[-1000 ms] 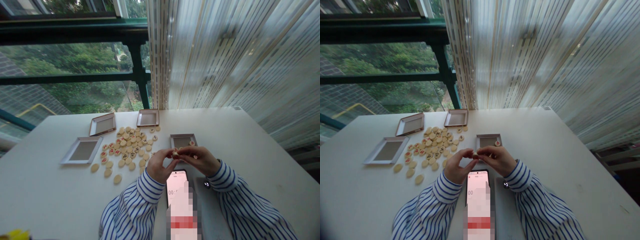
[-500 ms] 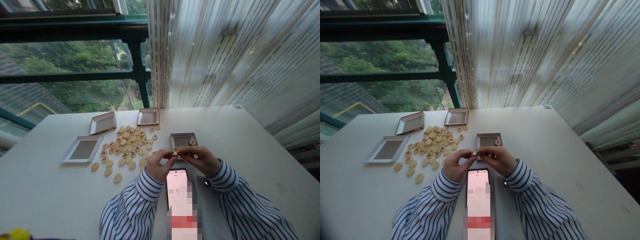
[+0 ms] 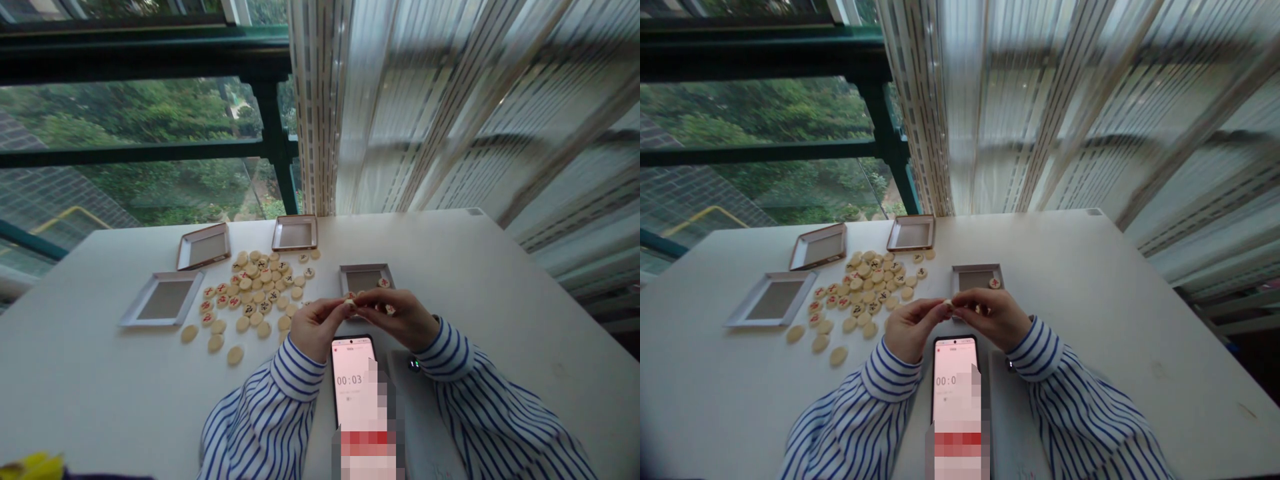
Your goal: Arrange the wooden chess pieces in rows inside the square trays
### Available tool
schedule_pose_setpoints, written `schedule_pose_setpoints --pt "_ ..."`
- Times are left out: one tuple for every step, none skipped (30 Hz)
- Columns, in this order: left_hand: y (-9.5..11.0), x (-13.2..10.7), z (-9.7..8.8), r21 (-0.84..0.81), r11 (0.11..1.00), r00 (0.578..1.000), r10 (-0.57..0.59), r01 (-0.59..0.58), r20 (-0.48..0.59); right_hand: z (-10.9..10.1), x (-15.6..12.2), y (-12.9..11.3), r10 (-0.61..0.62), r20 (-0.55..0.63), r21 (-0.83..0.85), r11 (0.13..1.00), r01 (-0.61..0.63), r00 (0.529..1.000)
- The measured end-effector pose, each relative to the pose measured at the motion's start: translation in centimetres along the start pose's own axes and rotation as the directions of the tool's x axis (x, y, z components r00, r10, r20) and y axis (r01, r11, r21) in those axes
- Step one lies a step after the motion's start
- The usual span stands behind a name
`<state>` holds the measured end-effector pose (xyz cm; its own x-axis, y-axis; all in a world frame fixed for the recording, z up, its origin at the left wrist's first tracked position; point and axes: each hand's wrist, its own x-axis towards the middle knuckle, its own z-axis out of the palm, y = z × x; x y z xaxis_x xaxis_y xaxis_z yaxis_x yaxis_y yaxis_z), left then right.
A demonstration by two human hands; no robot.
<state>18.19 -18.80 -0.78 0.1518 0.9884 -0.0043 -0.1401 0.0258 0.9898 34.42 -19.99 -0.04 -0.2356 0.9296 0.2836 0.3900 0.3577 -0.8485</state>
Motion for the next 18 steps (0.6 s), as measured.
schedule_pose_setpoints --pt "0.00 0.02 -0.01 -0.008 1.000 1.000 -0.004 0.004 0.003 -0.02 -0.01 -0.01 0.000 -0.001 -0.003 1.000 0.000 1.000" --pt "-0.02 0.04 -0.04 -0.012 1.000 1.000 -0.005 0.005 0.007 -0.04 0.00 -0.03 -0.002 -0.002 -0.005 1.000 0.002 1.000" --pt "-0.05 0.07 -0.08 -0.012 1.000 1.000 -0.003 0.003 0.011 -0.07 0.01 -0.05 -0.006 -0.003 -0.007 1.000 0.006 1.000" --pt "-0.08 0.10 -0.14 -0.006 1.000 1.000 -0.001 0.001 0.014 -0.09 0.04 -0.07 -0.008 -0.005 -0.009 1.000 0.008 1.000" --pt "-0.11 0.14 -0.19 0.004 1.000 1.000 0.001 -0.001 0.014 -0.10 0.07 -0.08 -0.010 -0.008 -0.010 1.000 0.009 1.000" --pt "-0.14 0.18 -0.24 0.016 1.000 1.000 -0.001 0.001 0.011 -0.10 0.10 -0.08 -0.011 -0.016 -0.010 1.000 0.011 1.000" --pt "-0.16 0.21 -0.28 0.022 1.000 1.000 -0.007 0.007 0.007 -0.09 0.13 -0.06 -0.011 -0.025 -0.011 1.000 0.010 1.000" --pt "-0.16 0.24 -0.31 0.020 1.000 1.000 -0.018 0.017 0.005 -0.07 0.16 -0.04 -0.009 -0.033 -0.011 1.000 0.009 0.999" --pt "-0.14 0.27 -0.32 0.008 0.999 0.999 -0.032 0.032 0.004 -0.04 0.17 -0.01 -0.007 -0.038 -0.012 1.000 0.006 0.999" --pt "-0.10 0.29 -0.32 -0.009 0.999 0.999 -0.048 0.048 0.008 -0.02 0.18 0.02 -0.004 -0.039 -0.012 1.000 0.004 0.999" --pt "-0.04 0.31 -0.31 -0.030 0.997 0.998 -0.066 0.066 0.013 0.00 0.17 0.03 0.000 -0.039 -0.012 1.000 0.000 0.999" --pt "0.05 0.31 -0.29 -0.051 0.995 0.996 -0.083 0.084 0.019 0.02 0.16 0.02 0.006 -0.037 -0.011 1.000 -0.006 0.999" --pt "0.15 0.31 -0.27 -0.066 0.993 0.995 -0.098 0.099 0.026 0.02 0.14 -0.01 0.011 -0.035 -0.008 1.000 -0.012 0.999" --pt "0.25 0.29 -0.25 -0.077 0.991 0.993 -0.109 0.112 0.034 0.02 0.13 -0.07 0.015 -0.038 -0.007 1.000 -0.015 0.999" --pt "0.35 0.27 -0.23 -0.085 0.989 0.992 -0.118 0.121 0.041 0.01 0.12 -0.14 0.016 -0.044 -0.009 1.000 -0.017 0.999" --pt "0.45 0.24 -0.21 -0.090 0.988 0.991 -0.124 0.128 0.048 -0.01 0.13 -0.23 0.015 -0.051 -0.014 1.000 -0.016 0.999" --pt "0.52 0.21 -0.19 -0.093 0.987 0.990 -0.128 0.132 0.053 -0.02 0.14 -0.32 0.011 -0.057 -0.022 1.000 -0.012 0.998" --pt "0.57 0.19 -0.17 -0.095 0.986 0.990 -0.130 0.135 0.056 -0.05 0.17 -0.41 0.004 -0.061 -0.031 1.000 -0.006 0.998"
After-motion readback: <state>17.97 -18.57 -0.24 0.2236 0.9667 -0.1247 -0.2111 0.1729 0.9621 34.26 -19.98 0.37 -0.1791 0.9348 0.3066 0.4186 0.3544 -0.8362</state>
